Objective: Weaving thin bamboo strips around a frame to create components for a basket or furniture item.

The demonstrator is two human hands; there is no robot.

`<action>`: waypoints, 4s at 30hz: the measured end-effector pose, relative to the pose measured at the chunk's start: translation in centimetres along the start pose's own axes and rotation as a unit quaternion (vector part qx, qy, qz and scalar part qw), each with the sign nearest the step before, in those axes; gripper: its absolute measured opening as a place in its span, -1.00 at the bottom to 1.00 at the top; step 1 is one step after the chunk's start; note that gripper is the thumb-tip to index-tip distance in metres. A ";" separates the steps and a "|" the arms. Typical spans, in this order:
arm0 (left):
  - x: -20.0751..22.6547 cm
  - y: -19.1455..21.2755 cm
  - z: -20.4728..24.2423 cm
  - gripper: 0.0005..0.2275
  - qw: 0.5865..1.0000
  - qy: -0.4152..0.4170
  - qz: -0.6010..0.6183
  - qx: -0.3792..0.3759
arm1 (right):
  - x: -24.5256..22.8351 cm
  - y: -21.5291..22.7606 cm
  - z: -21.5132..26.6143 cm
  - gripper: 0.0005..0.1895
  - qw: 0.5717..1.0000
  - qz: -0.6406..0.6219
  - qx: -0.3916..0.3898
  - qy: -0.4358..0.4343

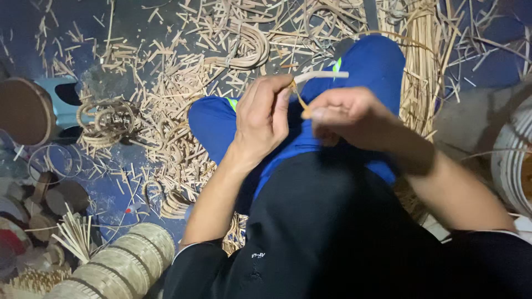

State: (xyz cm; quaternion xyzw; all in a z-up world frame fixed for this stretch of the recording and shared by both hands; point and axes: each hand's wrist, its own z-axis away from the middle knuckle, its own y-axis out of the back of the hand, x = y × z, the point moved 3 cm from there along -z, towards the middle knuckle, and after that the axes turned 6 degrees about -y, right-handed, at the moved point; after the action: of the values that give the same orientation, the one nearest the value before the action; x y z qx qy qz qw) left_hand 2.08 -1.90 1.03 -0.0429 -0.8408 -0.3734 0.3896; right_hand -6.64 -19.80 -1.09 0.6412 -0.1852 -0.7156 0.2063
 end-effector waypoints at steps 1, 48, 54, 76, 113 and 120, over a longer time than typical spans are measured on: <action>0.2 0.0 -0.2 -0.87 0.999 -0.035 -0.012 0.014 | 1.0 -1.2 -0.1 -0.82 0.963 -0.228 -0.082 -0.118; -4.2 -0.6 5.3 -0.92 0.933 0.243 0.256 -0.074 | -2.9 -1.8 0.3 -0.88 0.986 0.043 -0.152 0.059; -4.3 -1.7 5.3 -0.90 0.929 0.236 0.284 0.033 | 0.2 -6.7 1.5 -0.74 0.997 -0.050 -0.048 -0.023; -0.4 -0.8 5.0 -0.84 0.996 -0.037 -0.032 0.075 | 1.7 -7.7 0.9 -0.76 0.854 -0.474 -0.105 -0.186; -1.2 -0.2 4.1 -0.90 0.885 0.264 0.377 -0.073 | -5.7 4.1 -3.6 -0.74 0.886 0.249 0.033 0.390; 1.2 2.5 0.4 -0.84 0.992 0.003 -0.074 -0.100 | -4.1 3.7 -1.2 -0.81 0.945 0.208 0.025 0.250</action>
State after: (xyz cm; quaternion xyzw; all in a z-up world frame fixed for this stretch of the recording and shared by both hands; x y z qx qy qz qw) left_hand 1.94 -0.08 3.19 -0.0182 -0.7993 -0.4832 0.3569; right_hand -4.82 -20.70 4.18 0.7519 -0.2743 -0.4683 0.3744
